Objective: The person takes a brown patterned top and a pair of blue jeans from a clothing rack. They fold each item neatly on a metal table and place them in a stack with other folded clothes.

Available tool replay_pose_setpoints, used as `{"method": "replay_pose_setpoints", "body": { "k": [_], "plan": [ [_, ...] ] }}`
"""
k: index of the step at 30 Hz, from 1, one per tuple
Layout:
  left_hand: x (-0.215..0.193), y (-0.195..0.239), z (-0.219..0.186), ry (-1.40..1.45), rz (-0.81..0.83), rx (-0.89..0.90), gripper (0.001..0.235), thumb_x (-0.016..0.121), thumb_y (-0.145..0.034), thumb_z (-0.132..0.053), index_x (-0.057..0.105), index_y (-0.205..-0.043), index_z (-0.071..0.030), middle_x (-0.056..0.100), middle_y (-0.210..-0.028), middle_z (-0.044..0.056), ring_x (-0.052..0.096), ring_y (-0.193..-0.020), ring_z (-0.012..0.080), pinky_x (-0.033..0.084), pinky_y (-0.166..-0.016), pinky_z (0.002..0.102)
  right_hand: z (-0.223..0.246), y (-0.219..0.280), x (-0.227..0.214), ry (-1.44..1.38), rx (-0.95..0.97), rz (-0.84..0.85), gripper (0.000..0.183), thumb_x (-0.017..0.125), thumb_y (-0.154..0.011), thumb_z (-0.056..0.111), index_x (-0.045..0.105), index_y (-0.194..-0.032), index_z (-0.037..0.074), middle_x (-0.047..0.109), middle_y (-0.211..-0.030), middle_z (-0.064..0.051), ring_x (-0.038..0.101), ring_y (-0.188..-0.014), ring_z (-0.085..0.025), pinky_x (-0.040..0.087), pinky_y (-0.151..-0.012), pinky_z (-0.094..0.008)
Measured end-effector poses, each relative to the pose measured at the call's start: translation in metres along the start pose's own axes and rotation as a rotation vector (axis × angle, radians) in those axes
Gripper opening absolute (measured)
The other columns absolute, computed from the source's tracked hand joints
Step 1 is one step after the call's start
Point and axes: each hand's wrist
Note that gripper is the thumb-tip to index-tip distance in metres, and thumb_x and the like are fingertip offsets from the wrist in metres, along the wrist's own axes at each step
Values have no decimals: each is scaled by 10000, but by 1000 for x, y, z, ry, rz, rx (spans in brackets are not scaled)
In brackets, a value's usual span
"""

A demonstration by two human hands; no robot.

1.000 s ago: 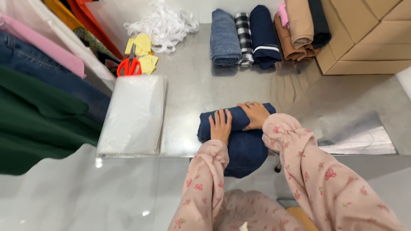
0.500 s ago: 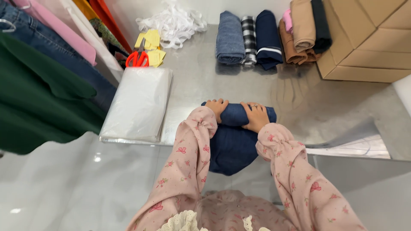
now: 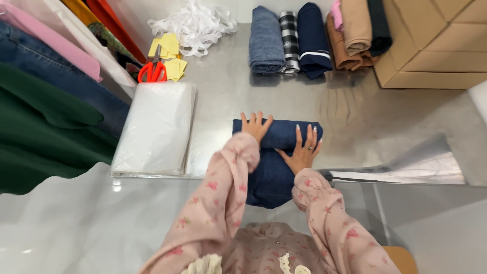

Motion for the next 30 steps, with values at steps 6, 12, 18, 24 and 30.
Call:
{"method": "replay_pose_setpoints", "body": {
  "k": [6, 12, 18, 24, 30],
  "plan": [
    [-30, 5, 16, 80, 343, 71, 1527, 1006, -113, -375, 351, -1483, -211, 494, -1307, 202, 537, -1153, 392, 332, -1074, 685, 2, 1, 2, 32, -130, -106, 1151, 775, -679, 672, 281, -1607, 204, 107, -1656, -241, 80, -1526, -454, 45, -1133, -678],
    [-22, -8, 25, 130, 537, 66, 1392, 1048, -323, -345, 280, -1479, -240, 455, -1252, 131, 544, -1106, 361, 346, -1034, 611, 3, 0, 9, 67, -231, -124, 1106, 689, -692, 805, 370, -1587, 239, 161, -1648, -245, 110, -1521, -463, -14, -1127, -700],
    [-1, -5, 19, -25, -128, 2, 559, 789, -842, -139, 510, -1301, -293, 561, -1095, 103, 597, -916, 320, 483, -856, 512, -4, 0, 21, 128, -208, -42, 1096, 674, -721, 787, 304, -1613, 268, 114, -1657, -217, 53, -1518, -443, -49, -1092, -717],
    [-36, 6, 1, -106, -260, -41, 299, 595, -1006, -131, 551, -1271, -262, 632, -1141, 107, 639, -993, 314, 505, -945, 543, -5, -1, 16, 111, -247, -53, 957, 649, -813, 710, 322, -1597, 269, 219, -1626, -187, 141, -1500, -425, 4, -1068, -712],
    [-51, 9, 18, -35, -281, 110, 294, 566, -1014, -163, 539, -1301, -227, 598, -1207, 115, 616, -1060, 309, 472, -1004, 505, -45, -66, 6, 184, -284, 541, 1236, 838, -594, 581, 198, -1628, 360, 324, -1583, -56, 305, -1486, -337, 174, -1188, -608]
  ]
}}
Point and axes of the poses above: each hand's wrist, its own y-axis away from the middle knuckle, its own x-axis out of the palm, z = x × y
